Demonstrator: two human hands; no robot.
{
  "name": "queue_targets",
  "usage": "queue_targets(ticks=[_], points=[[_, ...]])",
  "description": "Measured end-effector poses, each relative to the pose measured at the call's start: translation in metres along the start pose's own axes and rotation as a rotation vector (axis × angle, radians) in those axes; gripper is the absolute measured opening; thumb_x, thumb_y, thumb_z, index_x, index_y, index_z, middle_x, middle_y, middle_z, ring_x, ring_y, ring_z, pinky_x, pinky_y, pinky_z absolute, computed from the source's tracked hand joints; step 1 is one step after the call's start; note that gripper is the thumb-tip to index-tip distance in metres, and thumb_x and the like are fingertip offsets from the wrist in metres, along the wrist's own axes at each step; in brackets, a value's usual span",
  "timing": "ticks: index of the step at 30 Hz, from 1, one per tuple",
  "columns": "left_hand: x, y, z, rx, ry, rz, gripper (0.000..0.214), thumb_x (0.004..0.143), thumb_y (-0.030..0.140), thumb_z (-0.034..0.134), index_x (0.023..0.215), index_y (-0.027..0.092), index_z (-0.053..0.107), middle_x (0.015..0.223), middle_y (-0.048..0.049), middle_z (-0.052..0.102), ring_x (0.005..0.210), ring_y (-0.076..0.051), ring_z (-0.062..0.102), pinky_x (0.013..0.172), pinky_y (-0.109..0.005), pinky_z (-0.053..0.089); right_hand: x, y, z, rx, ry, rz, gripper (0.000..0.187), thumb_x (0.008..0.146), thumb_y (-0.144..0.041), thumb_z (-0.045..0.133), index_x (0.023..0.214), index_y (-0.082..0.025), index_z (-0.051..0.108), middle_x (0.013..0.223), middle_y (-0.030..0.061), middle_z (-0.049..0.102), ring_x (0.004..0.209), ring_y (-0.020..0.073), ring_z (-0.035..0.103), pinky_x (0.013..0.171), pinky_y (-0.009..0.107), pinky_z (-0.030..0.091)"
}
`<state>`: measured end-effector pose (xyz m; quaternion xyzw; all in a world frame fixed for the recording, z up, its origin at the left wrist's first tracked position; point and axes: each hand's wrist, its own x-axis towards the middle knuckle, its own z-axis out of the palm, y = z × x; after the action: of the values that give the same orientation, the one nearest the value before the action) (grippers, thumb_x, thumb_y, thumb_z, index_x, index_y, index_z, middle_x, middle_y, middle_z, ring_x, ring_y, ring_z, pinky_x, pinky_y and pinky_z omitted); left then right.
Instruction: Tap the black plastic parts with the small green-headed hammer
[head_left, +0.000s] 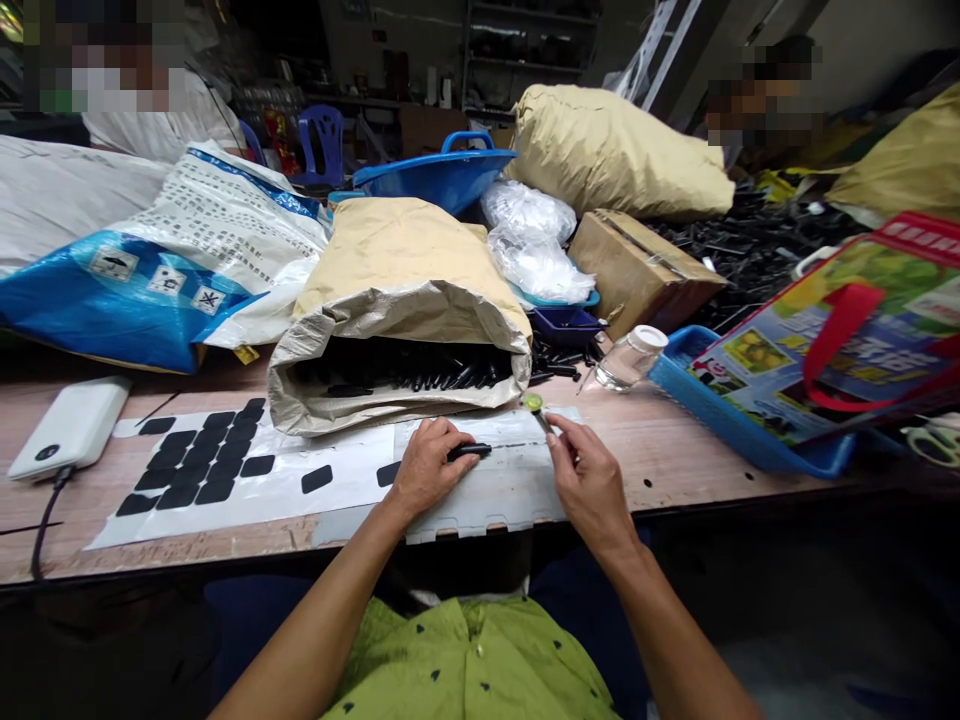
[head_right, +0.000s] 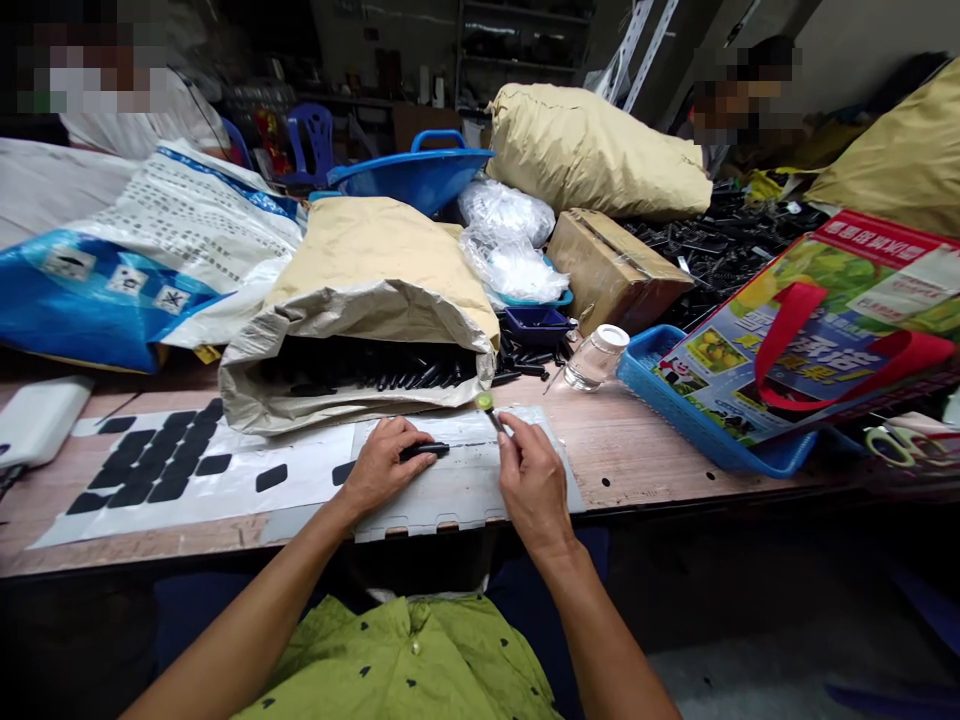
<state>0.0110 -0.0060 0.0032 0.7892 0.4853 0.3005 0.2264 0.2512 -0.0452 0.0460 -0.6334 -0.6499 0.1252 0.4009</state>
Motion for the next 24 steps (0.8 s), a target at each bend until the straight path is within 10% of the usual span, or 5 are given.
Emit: queue_targets(ticks=[24], points=[[0.002,-0.001,0.002,-0.019,0.006,-0.041,0.026,0.088,0.029,0.074,0.114,0.026,0.073,0.097,-0.0036,0.066,0.095,-0.024,0.054,0.086,-0.038,0.043,-0.039,-0.035,0.024,0.135,-0.165,-0.069,0.034,0.102,-0.028,0.047,0.130,-0.025,0.066,0.115,0.0078,0.071,0.108,0.0199,0.066,0.097,0.035,0.053]])
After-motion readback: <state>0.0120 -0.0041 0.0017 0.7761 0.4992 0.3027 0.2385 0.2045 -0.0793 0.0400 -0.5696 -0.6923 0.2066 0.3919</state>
